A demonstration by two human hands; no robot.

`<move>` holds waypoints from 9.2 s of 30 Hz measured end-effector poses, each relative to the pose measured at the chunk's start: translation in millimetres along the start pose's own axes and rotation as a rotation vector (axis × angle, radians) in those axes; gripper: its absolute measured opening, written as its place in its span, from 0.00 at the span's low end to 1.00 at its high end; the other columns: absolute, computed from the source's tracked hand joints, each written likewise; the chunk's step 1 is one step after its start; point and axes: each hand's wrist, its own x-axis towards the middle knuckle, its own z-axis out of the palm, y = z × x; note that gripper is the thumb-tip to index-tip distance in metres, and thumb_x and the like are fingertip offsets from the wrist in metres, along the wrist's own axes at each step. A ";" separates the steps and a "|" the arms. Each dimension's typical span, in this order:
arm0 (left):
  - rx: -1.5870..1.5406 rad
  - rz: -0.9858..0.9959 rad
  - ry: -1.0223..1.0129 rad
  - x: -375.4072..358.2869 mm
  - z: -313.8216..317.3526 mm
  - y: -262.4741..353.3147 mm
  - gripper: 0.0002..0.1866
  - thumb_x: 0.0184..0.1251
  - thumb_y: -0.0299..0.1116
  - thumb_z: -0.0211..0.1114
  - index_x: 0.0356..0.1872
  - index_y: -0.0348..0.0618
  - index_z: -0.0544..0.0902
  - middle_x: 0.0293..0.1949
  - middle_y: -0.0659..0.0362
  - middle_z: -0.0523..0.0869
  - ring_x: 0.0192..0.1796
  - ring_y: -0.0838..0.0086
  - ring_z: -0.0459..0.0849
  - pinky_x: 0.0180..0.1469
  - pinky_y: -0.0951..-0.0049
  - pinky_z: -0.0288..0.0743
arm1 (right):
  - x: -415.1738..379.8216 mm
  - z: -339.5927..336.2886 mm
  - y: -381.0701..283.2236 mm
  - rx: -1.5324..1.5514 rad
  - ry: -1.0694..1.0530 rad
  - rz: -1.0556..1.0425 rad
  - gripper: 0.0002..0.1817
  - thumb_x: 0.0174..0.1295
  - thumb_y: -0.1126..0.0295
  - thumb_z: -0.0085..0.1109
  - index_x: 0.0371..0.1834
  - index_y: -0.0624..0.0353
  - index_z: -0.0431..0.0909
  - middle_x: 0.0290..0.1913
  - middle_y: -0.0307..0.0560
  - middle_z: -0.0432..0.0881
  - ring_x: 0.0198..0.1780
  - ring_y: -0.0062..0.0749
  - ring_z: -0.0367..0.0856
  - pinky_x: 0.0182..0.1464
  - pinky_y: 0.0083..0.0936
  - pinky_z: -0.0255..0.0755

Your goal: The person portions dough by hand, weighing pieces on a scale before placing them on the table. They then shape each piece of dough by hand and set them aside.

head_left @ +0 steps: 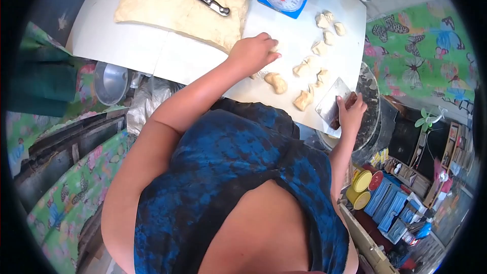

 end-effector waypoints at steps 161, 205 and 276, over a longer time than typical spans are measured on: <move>-2.023 -0.103 -0.089 -75.0 3.6 -66.7 0.17 0.71 0.40 0.50 0.50 0.37 0.73 0.33 0.57 0.78 0.18 0.84 0.67 0.18 0.85 0.61 | 238.7 -64.1 -303.6 0.038 -0.549 -1.093 0.38 0.40 0.76 0.65 0.62 0.54 0.68 0.56 0.55 0.75 0.58 0.41 0.72 0.57 0.31 0.66; -2.018 -0.202 -0.119 -77.1 1.4 -64.0 0.13 0.70 0.37 0.52 0.47 0.38 0.74 0.32 0.57 0.78 0.20 0.83 0.67 0.20 0.84 0.59 | 99.2 33.9 -108.2 0.296 -0.368 -0.475 0.19 0.50 0.75 0.63 0.47 0.60 0.76 0.37 0.44 0.79 0.33 0.25 0.75 0.38 0.21 0.71; -1.974 -0.220 -0.137 -74.8 1.5 -63.5 0.13 0.70 0.37 0.51 0.47 0.38 0.74 0.32 0.57 0.77 0.20 0.82 0.68 0.21 0.82 0.61 | 213.5 -69.9 -274.6 0.173 -0.449 -0.981 0.24 0.44 0.74 0.62 0.49 0.61 0.76 0.38 0.51 0.80 0.42 0.35 0.79 0.44 0.28 0.73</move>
